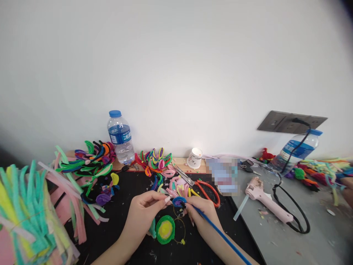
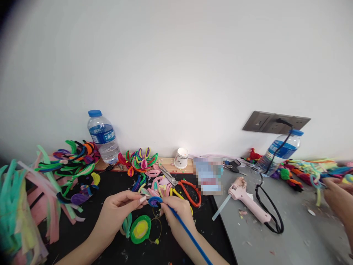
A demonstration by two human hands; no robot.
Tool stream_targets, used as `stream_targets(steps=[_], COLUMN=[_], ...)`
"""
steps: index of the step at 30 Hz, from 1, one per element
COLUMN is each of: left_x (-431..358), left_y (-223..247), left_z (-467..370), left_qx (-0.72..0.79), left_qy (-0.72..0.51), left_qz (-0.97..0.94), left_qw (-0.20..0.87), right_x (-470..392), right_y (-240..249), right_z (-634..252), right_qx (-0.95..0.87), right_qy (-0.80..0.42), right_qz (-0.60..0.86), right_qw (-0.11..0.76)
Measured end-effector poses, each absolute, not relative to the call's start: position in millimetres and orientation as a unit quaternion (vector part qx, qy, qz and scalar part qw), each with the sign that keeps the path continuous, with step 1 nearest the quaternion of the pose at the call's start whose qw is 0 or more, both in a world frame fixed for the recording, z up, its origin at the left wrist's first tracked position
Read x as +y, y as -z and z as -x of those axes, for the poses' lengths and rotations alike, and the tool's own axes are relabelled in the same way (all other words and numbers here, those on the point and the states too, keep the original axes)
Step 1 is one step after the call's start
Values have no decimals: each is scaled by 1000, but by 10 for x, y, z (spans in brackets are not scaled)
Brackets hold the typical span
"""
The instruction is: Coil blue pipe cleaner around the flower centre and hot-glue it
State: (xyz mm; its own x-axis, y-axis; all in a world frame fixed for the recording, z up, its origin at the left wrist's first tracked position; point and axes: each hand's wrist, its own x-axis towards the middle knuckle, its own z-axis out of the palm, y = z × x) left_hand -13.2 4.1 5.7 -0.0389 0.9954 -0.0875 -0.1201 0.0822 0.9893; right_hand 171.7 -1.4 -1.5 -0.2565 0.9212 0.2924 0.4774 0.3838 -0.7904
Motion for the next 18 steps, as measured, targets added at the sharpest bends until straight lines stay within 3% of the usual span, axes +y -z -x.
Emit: stream_targets(steps=[18], left_x=[68], left_y=[-47], left_z=[118], left_qx=[462], left_qy=[-523], left_qz=[-454], left_qw=[554], right_x=[0], right_y=[29], right_z=[-1726], right_qx=[-747], right_qy=[-282], right_qz=[470], right_qw=[376])
